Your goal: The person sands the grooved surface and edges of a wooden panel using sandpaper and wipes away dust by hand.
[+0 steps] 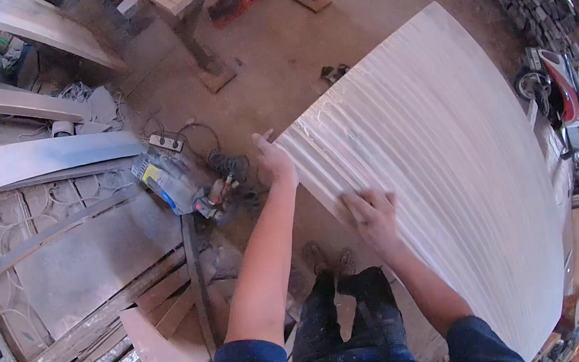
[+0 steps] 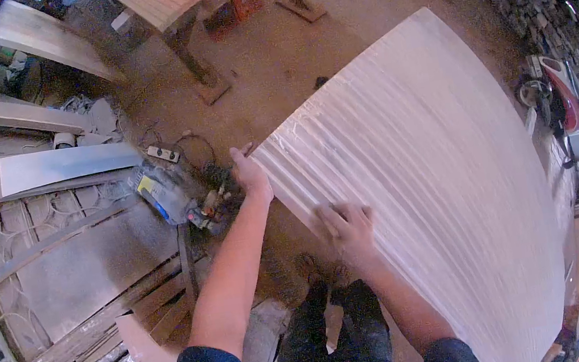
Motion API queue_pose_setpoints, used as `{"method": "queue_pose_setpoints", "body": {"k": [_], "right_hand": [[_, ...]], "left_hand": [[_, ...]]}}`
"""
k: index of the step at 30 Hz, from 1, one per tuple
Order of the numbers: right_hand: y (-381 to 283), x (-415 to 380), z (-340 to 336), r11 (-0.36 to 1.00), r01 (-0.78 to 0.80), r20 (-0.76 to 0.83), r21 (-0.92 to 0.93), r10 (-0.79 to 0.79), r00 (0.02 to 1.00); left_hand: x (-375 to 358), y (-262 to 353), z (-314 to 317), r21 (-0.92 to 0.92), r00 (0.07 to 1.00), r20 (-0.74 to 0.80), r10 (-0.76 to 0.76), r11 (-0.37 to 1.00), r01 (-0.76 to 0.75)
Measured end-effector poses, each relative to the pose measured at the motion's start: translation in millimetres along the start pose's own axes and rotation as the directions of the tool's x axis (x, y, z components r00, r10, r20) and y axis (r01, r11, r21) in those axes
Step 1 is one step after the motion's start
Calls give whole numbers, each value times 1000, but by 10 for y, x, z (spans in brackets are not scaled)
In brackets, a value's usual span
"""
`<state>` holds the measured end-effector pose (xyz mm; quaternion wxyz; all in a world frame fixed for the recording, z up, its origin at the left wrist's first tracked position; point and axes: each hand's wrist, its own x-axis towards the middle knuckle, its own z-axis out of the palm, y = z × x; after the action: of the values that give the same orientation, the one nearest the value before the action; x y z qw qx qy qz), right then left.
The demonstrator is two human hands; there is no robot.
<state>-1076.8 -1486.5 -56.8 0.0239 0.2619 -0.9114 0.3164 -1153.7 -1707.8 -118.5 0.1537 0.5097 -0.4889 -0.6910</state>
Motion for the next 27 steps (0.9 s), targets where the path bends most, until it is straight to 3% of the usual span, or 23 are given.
{"method": "queue_pose_setpoints", "body": {"k": [4, 5, 7, 8, 10, 12, 14, 19, 21, 24, 25, 26, 27], "right_hand": [[-298, 1143, 616, 994, 71, -74, 82, -65, 995], [-388, 1380, 679, 987, 80, -73, 142, -70, 995], [-330, 1375, 740, 989, 77, -88, 128, -66, 994], [-308, 1360, 741, 991, 85, -103, 106, -75, 992], [-132, 738, 422, 999, 48, -53, 8, -48, 997], [-36, 44, -55, 998, -65, 55, 22, 64, 996], [-53, -297, -321, 988, -153, 68, 23, 151, 986], [-267, 957, 464, 991, -44, -42, 129, 50, 998], [-453, 1471, 582, 981, -71, 48, 183, 64, 997], [-344, 973, 369, 992, -61, 18, 112, 59, 998], [-126, 525, 301, 999, -29, -61, 35, 31, 998], [27, 29, 81, 997, -71, -4, -24, 71, 997], [140, -443, -166, 994, -103, -10, 30, 103, 995]], "left_hand": [[278, -231, -40, -47, 999, 16, 39, 998, -39], [495, -392, -104, -144, 993, 102, -66, 986, 80], [348, -300, -64, -397, 968, 215, -130, 894, 208], [264, -264, -64, -392, 966, 219, -137, 894, 216], [207, -216, -27, -137, 998, 60, 30, 990, -21], [120, -109, -6, -144, 998, 54, 17, 989, -9], [67, -40, -2, -21, 999, 9, 33, 999, -33], [321, -270, -35, -65, 991, 42, 125, 990, -122], [343, -316, -58, -68, 987, 57, 151, 987, -147], [180, -150, -12, -134, 998, 51, 38, 990, -31], [126, -114, 3, -53, 999, 10, 49, 997, -49], [73, -49, 19, 28, 997, -32, 65, 998, -65], [-10, 40, 40, 59, 998, -58, 36, 998, -33]]}}
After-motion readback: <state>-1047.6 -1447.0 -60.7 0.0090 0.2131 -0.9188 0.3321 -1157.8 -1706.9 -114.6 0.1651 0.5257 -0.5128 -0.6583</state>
